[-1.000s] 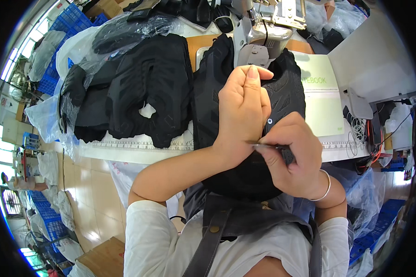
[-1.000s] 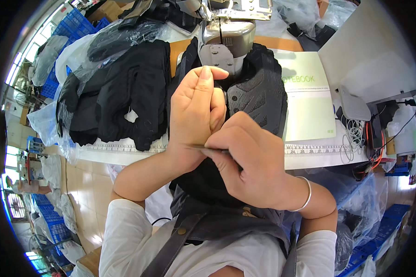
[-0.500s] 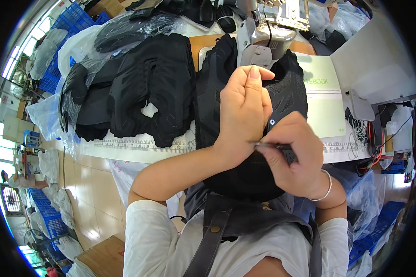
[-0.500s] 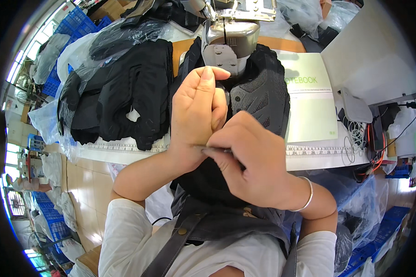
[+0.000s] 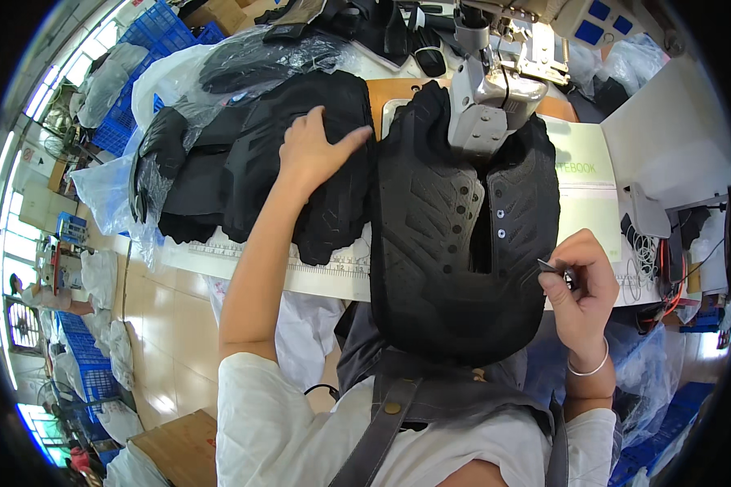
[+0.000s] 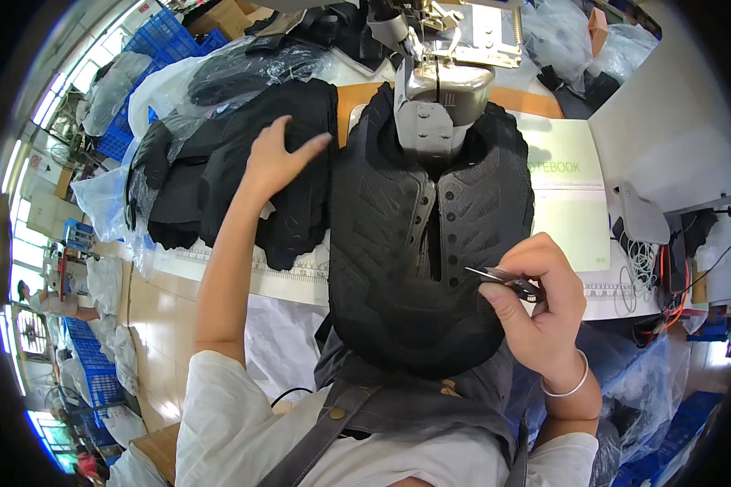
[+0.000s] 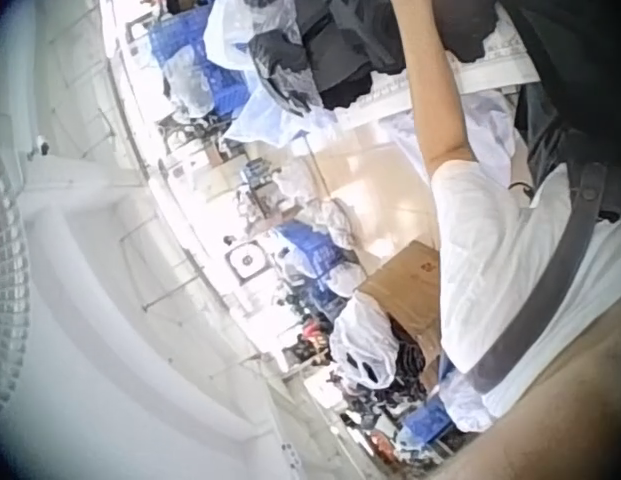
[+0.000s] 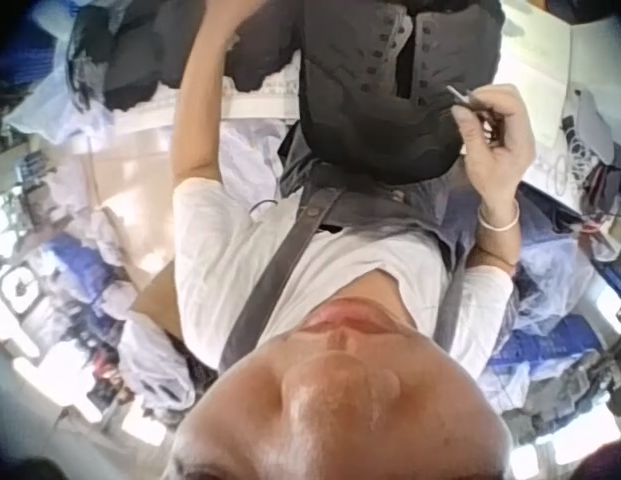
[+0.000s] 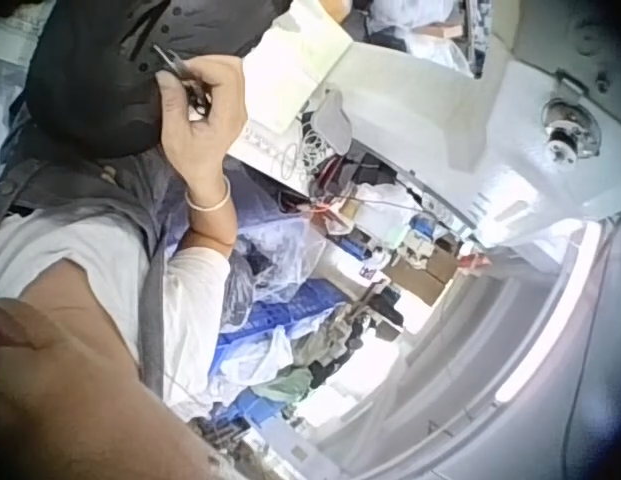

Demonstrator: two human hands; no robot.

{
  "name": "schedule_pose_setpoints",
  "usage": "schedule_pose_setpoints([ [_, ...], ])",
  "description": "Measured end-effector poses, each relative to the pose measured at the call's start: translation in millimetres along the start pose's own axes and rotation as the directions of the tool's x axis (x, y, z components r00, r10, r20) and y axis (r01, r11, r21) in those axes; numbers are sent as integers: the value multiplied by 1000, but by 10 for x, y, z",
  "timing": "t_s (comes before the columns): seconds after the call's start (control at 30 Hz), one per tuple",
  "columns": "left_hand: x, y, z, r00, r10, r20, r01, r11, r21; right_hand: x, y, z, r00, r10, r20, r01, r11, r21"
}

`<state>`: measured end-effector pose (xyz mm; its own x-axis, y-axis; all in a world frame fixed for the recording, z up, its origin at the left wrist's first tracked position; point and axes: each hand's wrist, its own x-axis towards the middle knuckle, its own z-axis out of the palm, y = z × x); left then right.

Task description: Sewing and trimming components of a black sneaker using an industrial sewing machine.

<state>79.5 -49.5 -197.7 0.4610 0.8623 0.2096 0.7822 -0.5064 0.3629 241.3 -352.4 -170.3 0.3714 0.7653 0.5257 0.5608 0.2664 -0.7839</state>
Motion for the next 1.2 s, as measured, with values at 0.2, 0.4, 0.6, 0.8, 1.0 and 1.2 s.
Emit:
schedule_pose_setpoints([
  [0.2,2,163,166,1000,-26,15,24,987,156,-94,108,-90,999,19,-32,-19,1000,0],
  [0.4,-53,106,118,955,27,-294,-64,991,-118,-215,169,-148,985,137,-108,-134,990,39],
  [0.6,187,123,-444,742,250,-622,-334,942,-20,-299,291,-305,955,227,-191,-219,974,61],
  [0.8,1592,71,-575,578,703,-416,-412,690,595,-299,293,-337,929,322,-181,-287,938,197],
  [1.0,2334,546,309,562,800,-212,-581,564,588,-350,323,-342,938,283,-199,-248,951,184],
  [1.2,2010,770,1167,607,778,-160,-789,615,-2,-339,276,-344,912,394,-111,-403,912,-73],
])
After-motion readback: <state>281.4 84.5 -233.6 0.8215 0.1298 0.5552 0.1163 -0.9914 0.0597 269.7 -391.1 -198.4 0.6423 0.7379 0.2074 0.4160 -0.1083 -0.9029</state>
